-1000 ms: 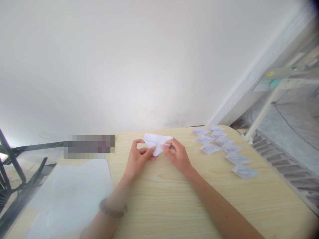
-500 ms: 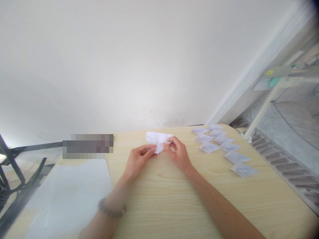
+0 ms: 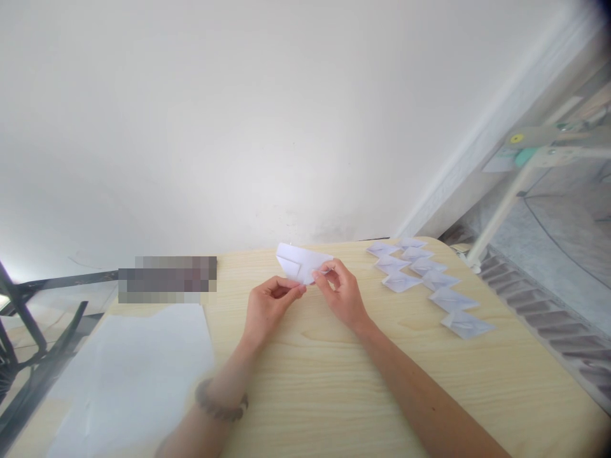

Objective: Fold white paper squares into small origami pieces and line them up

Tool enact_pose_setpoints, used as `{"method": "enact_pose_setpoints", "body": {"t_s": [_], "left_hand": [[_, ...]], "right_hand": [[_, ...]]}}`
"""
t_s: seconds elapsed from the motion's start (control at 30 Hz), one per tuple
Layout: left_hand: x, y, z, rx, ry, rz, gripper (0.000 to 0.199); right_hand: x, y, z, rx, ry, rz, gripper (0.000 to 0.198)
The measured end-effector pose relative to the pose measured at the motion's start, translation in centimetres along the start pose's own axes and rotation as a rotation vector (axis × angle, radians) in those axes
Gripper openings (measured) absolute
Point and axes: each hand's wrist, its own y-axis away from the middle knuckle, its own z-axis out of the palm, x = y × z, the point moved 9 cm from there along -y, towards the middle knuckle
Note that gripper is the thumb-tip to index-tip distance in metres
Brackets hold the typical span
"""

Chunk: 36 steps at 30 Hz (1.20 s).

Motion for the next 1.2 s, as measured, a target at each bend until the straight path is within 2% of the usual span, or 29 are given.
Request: {"method": "enact_pose_setpoints", "body": {"t_s": [0.6,0.77,1.0,1.2], "left_hand": [[-0.4,0.0,0.6,-0.009,0.113,-0.074,0.026],[-0.6,0.0,0.4,0.011,0.173,-0.071,0.036],[-0.9,-0.3,0.6,-0.027,0.148,-0.092,0.047],[-0.8,-0.4,1.3,-0.124,0.1,-0.101,0.034]], "right_hand": [[1.7,0.1,-0.4,0.067,-0.027,0.106,0.022],[1.9,0.1,-0.3,0.066,-0.027,0.121,0.022],[2.3,0.0,-0.3,0.064,-0.056,0.164,0.024],[2.9,-0.1,-0.1,0.044,-0.131,0.194,0.027]]}}
